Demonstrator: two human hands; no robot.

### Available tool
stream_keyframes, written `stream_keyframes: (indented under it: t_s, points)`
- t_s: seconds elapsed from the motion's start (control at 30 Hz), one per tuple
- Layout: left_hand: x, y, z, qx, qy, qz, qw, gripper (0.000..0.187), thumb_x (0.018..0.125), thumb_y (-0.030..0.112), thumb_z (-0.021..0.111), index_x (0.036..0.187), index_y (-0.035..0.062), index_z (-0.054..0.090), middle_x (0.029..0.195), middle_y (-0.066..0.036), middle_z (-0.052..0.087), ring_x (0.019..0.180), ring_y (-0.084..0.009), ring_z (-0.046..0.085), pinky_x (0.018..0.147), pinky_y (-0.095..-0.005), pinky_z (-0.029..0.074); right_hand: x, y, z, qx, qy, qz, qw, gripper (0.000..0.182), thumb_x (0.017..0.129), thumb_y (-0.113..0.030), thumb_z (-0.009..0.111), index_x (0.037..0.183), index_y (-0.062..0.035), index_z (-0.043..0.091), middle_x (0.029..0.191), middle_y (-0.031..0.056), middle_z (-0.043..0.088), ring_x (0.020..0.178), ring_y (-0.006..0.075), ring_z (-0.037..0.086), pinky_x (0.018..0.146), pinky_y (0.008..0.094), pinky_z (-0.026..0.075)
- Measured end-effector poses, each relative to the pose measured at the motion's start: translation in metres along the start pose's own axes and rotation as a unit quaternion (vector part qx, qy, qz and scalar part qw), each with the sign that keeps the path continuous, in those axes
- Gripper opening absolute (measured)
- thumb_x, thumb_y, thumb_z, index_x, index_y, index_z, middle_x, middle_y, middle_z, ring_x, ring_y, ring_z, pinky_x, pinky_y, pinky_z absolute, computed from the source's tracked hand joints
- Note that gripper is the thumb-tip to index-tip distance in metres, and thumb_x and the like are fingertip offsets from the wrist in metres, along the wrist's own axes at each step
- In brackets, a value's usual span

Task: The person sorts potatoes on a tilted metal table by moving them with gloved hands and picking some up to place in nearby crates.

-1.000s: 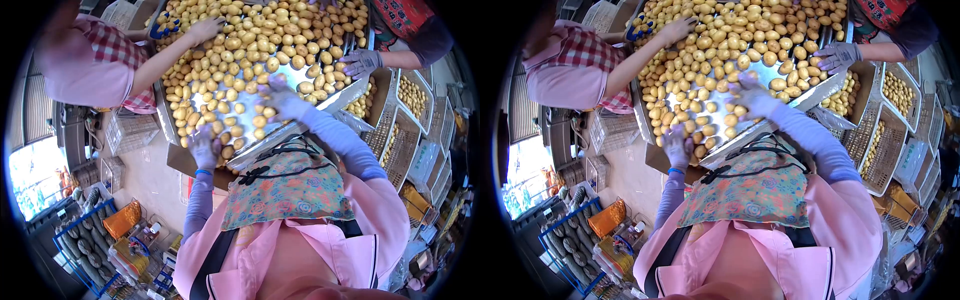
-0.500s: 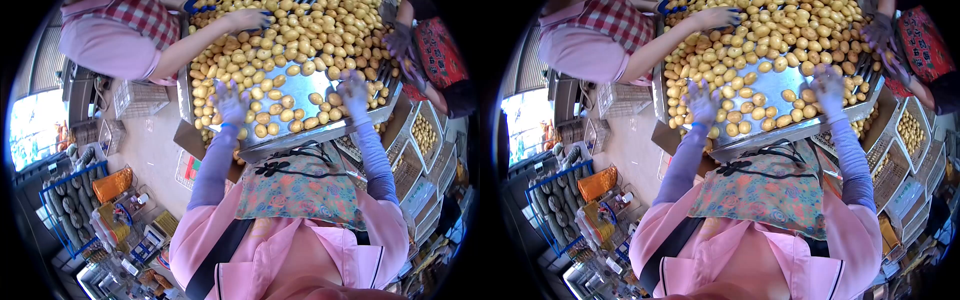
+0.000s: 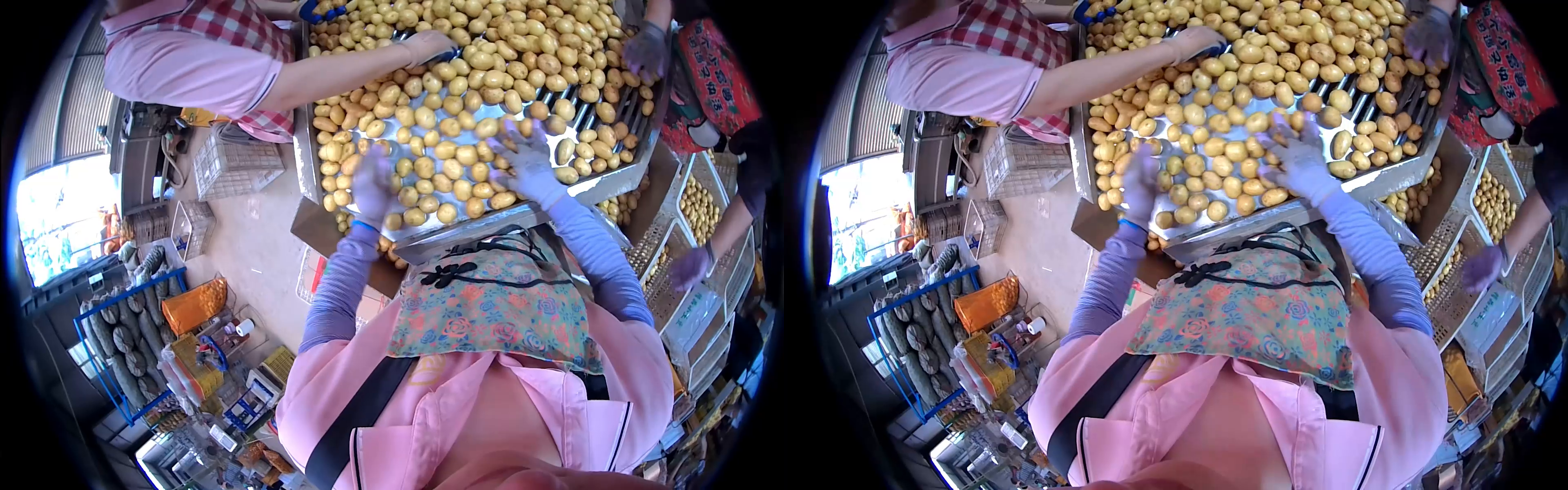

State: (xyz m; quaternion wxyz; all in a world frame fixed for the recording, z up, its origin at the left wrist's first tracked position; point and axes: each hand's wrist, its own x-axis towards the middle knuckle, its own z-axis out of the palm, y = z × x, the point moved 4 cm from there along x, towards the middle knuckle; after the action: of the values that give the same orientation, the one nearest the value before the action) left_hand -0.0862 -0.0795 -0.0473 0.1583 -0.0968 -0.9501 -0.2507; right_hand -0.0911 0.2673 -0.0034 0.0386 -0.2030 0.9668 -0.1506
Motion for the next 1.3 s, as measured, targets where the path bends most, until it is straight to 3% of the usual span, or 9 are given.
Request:
stream_keyframes:
  t_s: [0.4,0.6,0.73,0.83,1.03,1.07,1.13,1.2,1.3]
  points:
    - [0.05,-0.03,0.003,0.139,-0.299,-0.105,0.938,0.042,0.085,0.025,0.069,0.126,0.0181,0.062,0.111,-0.022,0.066,0.106,-0.0402,0.064,0.09,-0.0498,0.052,-0.019,0.012,-0.002,0.027,0.069,0.031,0.997,0.05,0.088,-0.049,0.063,0.128,-0.0209,0.065,0.137,0.0054,0.06,0.146,0.0271,0.034,0.123,0.0512,0.007]
    - [0.044,0.027,-0.021,0.003,-0.056,-0.187,0.981,0.045,0.082,0.026,0.076,0.122,0.0077,0.063,0.108,-0.019,0.066,0.099,-0.0375,0.063,0.089,-0.0478,0.051,-0.041,0.025,-0.01,0.17,0.099,0.084,0.977,0.046,0.093,-0.036,0.065,0.134,-0.0149,0.062,0.139,0.0069,0.058,0.141,0.0267,0.041,0.12,0.0459,0.023]
    - [0.035,0.196,-0.003,-0.189,-0.182,0.095,0.96,0.051,0.091,0.018,0.07,0.137,0.0047,0.053,0.123,-0.012,0.061,0.113,-0.0249,0.058,0.095,-0.0381,0.047,-0.054,-0.015,-0.006,0.809,0.102,0.161,0.556,0.05,0.102,-0.023,0.057,0.148,-0.0087,0.045,0.14,0.0029,0.051,0.117,0.0124,0.052,0.097,0.0277,0.047]
    - [0.017,0.226,-0.002,-0.132,-0.238,0.239,0.932,0.053,0.09,0.027,0.07,0.136,0.0066,0.054,0.136,-0.013,0.058,0.129,-0.0301,0.052,0.11,-0.0443,0.039,-0.095,0.024,-0.01,0.581,0.054,0.106,0.805,0.035,0.102,-0.023,0.057,0.132,-0.0055,0.058,0.11,-0.0004,0.062,0.089,0.009,0.057,0.075,0.0238,0.049]
    - [0.008,0.089,-0.025,0.232,-0.496,0.068,0.834,0.071,0.092,0.042,0.058,0.155,0.0183,0.036,0.158,-0.02,0.033,0.148,-0.0394,0.025,0.121,-0.0562,0.014,-0.259,0.083,-0.062,0.478,-0.292,0.263,0.785,0.031,0.102,-0.018,0.054,0.127,-0.0003,0.061,0.11,0.0021,0.068,0.088,0.0143,0.065,0.075,0.0288,0.054]
    - [-0.019,0.017,-0.01,0.129,-0.183,0.192,0.956,0.066,0.094,0.041,0.057,0.152,0.0142,0.039,0.157,-0.021,0.033,0.145,-0.0404,0.031,0.118,-0.0567,0.021,-0.276,0.098,-0.063,0.329,-0.287,0.332,0.836,0.033,0.101,-0.018,0.056,0.128,-0.0004,0.061,0.115,0.0041,0.068,0.095,0.0156,0.065,0.081,0.0297,0.053]
    - [0.01,0.013,0.0,0.174,-0.156,0.047,0.971,0.072,0.096,0.046,0.054,0.154,0.0076,0.035,0.155,-0.024,0.036,0.146,-0.0425,0.029,0.12,-0.0569,0.018,-0.278,0.109,-0.059,0.167,-0.278,0.383,0.865,0.034,0.101,-0.018,0.057,0.13,-0.0005,0.061,0.12,0.0061,0.068,0.102,0.0169,0.066,0.088,0.0306,0.052]
    - [0.045,0.026,0.033,0.206,-0.113,-0.07,0.97,0.078,0.097,0.052,0.05,0.154,0.0008,0.032,0.158,-0.024,0.033,0.148,-0.042,0.025,0.12,-0.0581,0.012,-0.238,0.115,-0.06,0.455,0.173,0.354,0.799,0.035,0.098,-0.018,0.061,0.13,-0.005,0.063,0.122,0.0101,0.068,0.109,0.0206,0.065,0.093,0.033,0.05]
    - [0.058,0.072,0.081,0.258,-0.144,-0.088,0.951,0.087,0.094,0.049,0.049,0.156,-0.0045,0.02,0.161,-0.027,0.023,0.151,-0.0452,0.016,0.121,-0.0615,0.005,-0.141,0.08,-0.083,0.304,0.17,0.216,0.912,0.036,0.092,-0.018,0.066,0.126,-0.006,0.065,0.121,0.0158,0.067,0.111,0.0274,0.065,0.096,0.0349,0.05]
